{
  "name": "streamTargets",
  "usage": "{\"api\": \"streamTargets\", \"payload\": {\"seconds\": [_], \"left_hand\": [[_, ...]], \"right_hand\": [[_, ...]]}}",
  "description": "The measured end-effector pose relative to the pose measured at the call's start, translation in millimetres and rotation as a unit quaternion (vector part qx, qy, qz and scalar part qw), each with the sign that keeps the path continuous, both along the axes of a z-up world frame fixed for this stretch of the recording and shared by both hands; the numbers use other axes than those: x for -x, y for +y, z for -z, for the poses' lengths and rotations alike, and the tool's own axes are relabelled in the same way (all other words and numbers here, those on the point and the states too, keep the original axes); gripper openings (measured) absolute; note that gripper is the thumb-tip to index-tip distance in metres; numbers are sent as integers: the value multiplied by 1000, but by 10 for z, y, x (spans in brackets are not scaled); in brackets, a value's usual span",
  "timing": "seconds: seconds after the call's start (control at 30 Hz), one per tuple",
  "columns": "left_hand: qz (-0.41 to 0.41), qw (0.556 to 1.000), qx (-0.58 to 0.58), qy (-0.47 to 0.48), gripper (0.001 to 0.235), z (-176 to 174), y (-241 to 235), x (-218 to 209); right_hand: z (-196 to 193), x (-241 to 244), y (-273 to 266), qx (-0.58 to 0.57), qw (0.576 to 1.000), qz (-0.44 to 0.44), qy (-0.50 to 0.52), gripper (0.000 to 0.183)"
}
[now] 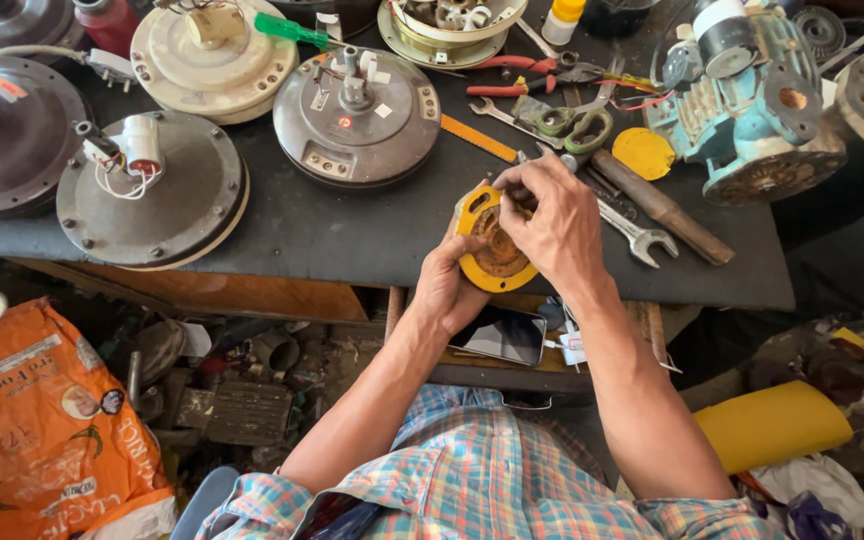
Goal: The person handles cash and a smartphone, then uses a wrench to tap a yellow circular electrical component. They scrape the component's surface with a small tool and apply liquid from a small bottle into its center. The person works at a cluttered workbench with various tools and motor parts.
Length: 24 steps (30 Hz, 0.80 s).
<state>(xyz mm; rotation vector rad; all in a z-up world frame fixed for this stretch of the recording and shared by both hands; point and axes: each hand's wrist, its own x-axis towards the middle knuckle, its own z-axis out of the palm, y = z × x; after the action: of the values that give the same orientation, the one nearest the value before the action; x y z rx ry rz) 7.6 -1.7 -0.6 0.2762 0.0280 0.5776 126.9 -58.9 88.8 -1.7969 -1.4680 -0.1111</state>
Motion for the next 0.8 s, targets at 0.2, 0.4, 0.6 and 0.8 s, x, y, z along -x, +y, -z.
{"api": "streamTargets", "payload": {"seconds": [0.2, 0.4, 0.6, 0.8], "left_hand": [[2, 1000, 5, 10, 75, 2, 8, 16], [7, 1000, 8, 2, 75, -21, 16, 15], [2, 1000, 20, 14, 74, -25, 10, 19], [0, 1000, 16, 23, 74, -2, 0, 14]], "right_hand": [[95, -23, -6, 5, 1000, -10, -25, 25], [60, -32, -33, -13, 999, -34, 3, 31], [53, 25, -12, -22, 999, 12, -25, 24], [153, 12, -53, -89, 987, -16, -134, 25]]}}
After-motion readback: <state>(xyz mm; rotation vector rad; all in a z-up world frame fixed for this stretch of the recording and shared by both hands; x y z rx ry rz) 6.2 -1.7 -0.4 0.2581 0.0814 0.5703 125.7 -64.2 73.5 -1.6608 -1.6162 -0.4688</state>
